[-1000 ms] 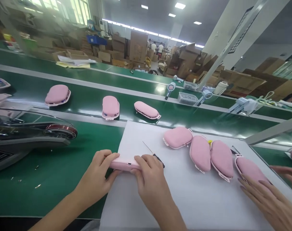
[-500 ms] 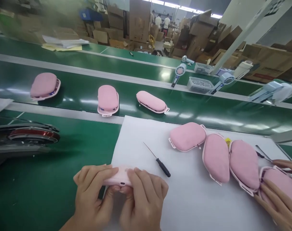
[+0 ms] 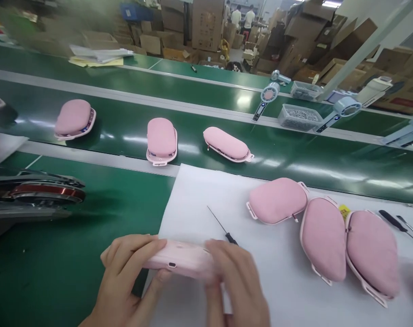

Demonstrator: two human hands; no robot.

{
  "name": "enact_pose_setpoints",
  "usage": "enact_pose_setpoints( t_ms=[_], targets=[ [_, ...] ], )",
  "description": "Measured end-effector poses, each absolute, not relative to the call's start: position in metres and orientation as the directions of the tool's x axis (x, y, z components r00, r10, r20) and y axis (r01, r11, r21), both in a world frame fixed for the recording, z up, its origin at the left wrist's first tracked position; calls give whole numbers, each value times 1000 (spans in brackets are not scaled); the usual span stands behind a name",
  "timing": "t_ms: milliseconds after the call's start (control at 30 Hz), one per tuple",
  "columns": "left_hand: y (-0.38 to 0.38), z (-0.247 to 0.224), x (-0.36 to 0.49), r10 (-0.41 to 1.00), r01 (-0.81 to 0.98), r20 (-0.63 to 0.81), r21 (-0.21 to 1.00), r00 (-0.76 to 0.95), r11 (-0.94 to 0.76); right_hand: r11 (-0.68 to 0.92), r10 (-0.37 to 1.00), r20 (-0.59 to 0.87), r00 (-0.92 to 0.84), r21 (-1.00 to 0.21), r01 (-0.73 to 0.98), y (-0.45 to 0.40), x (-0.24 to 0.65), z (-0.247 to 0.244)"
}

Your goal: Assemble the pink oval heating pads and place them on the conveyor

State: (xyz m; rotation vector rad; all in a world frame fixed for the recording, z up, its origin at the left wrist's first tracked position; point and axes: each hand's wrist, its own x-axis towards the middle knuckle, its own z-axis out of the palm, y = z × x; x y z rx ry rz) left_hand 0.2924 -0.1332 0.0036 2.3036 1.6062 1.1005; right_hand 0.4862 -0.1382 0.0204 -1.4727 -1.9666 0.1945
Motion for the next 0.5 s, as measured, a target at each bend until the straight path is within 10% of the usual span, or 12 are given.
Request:
enact_pose_setpoints(
  t_ms=[267,500],
  targets=[
    [-130,5,288,871,756,449,495,198,-428,107,953,303,-30,-242,964,-129,551,-30],
    [-122,9,283,881,709,402,543,251,-450,-66,856,322,404,-708,703,-146,539,0]
  ],
)
